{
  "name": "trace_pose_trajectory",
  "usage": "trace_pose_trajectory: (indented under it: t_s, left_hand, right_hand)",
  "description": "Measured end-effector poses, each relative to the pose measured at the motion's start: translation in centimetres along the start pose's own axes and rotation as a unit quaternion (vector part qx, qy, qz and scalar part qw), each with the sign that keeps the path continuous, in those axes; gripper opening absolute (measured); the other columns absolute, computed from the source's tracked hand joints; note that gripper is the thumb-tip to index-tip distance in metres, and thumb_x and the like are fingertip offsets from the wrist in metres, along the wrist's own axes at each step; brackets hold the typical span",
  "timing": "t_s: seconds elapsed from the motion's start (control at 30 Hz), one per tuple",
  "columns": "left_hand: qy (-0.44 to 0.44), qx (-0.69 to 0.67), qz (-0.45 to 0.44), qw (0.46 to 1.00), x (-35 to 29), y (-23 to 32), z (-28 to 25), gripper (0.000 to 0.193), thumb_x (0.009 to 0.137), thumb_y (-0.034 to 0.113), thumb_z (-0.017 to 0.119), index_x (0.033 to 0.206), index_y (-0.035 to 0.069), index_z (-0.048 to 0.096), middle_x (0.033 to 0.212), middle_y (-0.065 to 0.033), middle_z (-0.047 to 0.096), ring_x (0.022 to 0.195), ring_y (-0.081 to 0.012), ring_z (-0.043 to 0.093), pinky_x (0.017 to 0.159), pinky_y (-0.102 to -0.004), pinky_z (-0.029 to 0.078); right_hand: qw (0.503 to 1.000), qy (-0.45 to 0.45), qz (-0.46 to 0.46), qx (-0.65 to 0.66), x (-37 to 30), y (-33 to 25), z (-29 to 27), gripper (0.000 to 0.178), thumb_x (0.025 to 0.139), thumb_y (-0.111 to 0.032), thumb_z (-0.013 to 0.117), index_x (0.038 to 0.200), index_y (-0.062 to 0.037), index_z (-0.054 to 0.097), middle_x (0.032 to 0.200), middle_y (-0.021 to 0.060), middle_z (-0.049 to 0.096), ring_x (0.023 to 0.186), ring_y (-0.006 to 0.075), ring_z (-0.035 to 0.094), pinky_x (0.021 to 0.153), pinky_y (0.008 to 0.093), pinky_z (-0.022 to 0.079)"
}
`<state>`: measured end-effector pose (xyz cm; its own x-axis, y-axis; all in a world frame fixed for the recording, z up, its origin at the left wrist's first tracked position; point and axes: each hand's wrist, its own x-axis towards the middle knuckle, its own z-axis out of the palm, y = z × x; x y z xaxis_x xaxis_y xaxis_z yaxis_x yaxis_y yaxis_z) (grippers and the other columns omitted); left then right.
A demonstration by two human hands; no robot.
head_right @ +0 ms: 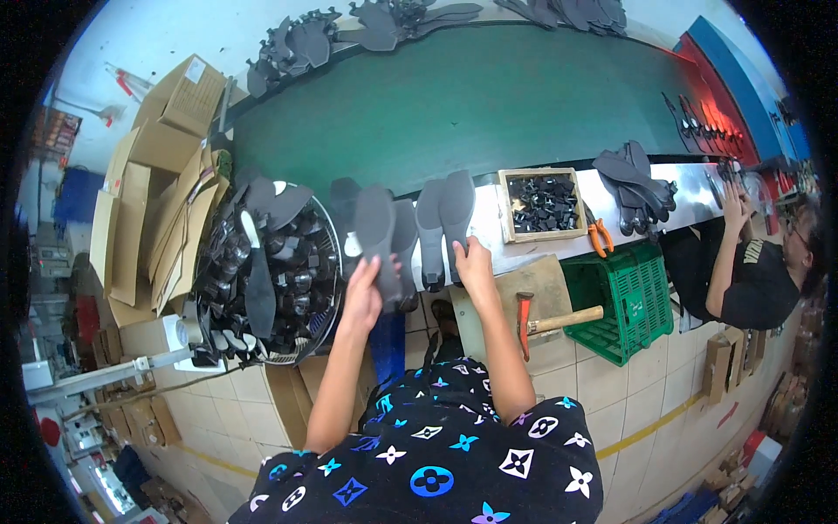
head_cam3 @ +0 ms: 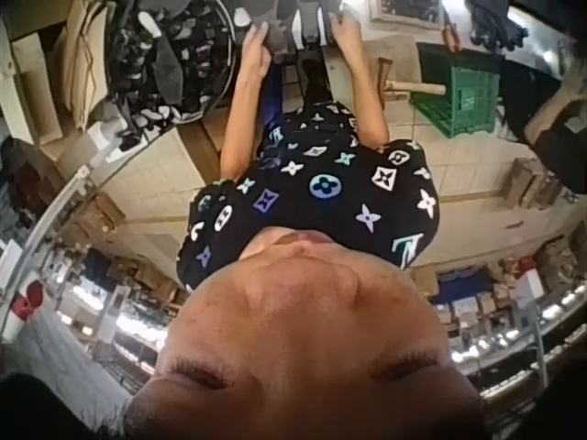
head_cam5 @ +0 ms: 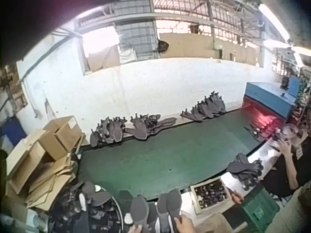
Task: Assembling shoe insoles by hammering components and packing them into a box.
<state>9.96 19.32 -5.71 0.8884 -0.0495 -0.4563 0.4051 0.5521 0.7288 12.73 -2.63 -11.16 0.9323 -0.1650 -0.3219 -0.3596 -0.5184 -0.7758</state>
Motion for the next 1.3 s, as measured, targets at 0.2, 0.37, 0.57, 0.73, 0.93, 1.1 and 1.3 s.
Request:
trace_pose_trajectory:
  t_s: [0.2,0.37,0.57,0.73,0.93,1.1,1.3]
  left_hand:
    - [0.16,0.654,0.129,0.728,2.3,-3.1,0.7,0.076,0.085,0.022,0.067,0.135,-0.018,0.026,0.134,-0.0341,0.035,0.122,-0.0501,0.039,0.097,-0.0522,0.043]
    - [0.214,0.701,0.091,0.675,2.4,-5.2,-1.4,0.059,0.087,0.019,0.066,0.124,-0.016,0.037,0.124,-0.0313,0.044,0.111,-0.0483,0.051,0.09,-0.0484,0.048]
    - [0.21,0.458,0.046,0.862,5.5,-6.0,-3.8,0.042,0.085,0.019,0.073,0.11,-0.008,0.054,0.093,-0.0191,0.064,0.079,-0.0289,0.063,0.074,-0.0403,0.051]
    - [0.188,0.555,0.15,0.796,4.4,-3.9,-1.6,0.03,0.083,0.016,0.075,0.1,-0.003,0.06,0.086,-0.0121,0.066,0.075,-0.0148,0.061,0.063,-0.0304,0.048]
    - [0.242,0.628,0.271,0.688,2.9,3.7,2.2,0.008,0.089,0.006,0.057,0.089,0.001,0.063,0.074,-0.0223,0.066,0.075,-0.0386,0.067,0.066,-0.0452,0.05]
    - [0.28,0.707,0.414,0.5,1.9,10.4,5.4,0.011,0.083,0.002,0.059,0.088,0.009,0.065,0.081,-0.0067,0.07,0.084,-0.0256,0.065,0.084,-0.0407,0.039]
    - [0.104,0.761,0.478,0.426,-0.4,20.0,10.3,0.013,0.086,0.003,0.057,0.09,0.012,0.066,0.087,-0.0007,0.068,0.099,-0.0184,0.059,0.098,-0.0485,0.026]
  right_hand:
    - [0.938,0.243,-0.22,-0.115,-2.6,-4.0,0.9,0.035,0.093,-0.02,0.057,0.119,0.0047,0.054,0.108,0.0224,0.058,0.102,0.0412,0.054,0.089,0.047,0.042]
    - [0.941,-0.017,-0.321,-0.107,-3.7,-4.8,1.8,0.032,0.092,-0.02,0.058,0.119,-0.0025,0.058,0.117,0.0164,0.057,0.104,0.0363,0.057,0.09,0.0452,0.045]
    - [0.943,-0.043,-0.25,-0.214,-3.5,-3.5,1.5,0.036,0.085,-0.016,0.062,0.12,-0.0105,0.061,0.119,0.0139,0.056,0.106,0.0323,0.059,0.088,0.0425,0.048]
    - [0.965,-0.035,-0.206,-0.161,-3.5,-3.5,0.1,0.058,0.077,-0.002,0.063,0.132,-0.0211,0.058,0.135,0.0138,0.047,0.106,0.033,0.058,0.087,0.041,0.05]
    - [0.889,-0.074,-0.348,-0.29,-3.2,-2.6,1.1,0.069,0.072,0.006,0.06,0.133,-0.0281,0.059,0.147,0.0108,0.04,0.111,0.0319,0.054,0.09,0.0414,0.049]
    - [0.889,-0.109,-0.349,-0.275,-1.9,-3.6,0.0,0.055,0.078,-0.004,0.062,0.13,-0.0222,0.061,0.143,0.0126,0.044,0.114,0.0308,0.053,0.092,0.0456,0.045]
    - [0.891,0.182,-0.414,-0.044,-0.6,-12.0,-5.5,0.041,0.088,-0.015,0.062,0.128,-0.0083,0.058,0.134,0.0141,0.054,0.118,0.0296,0.054,0.096,0.0478,0.042]
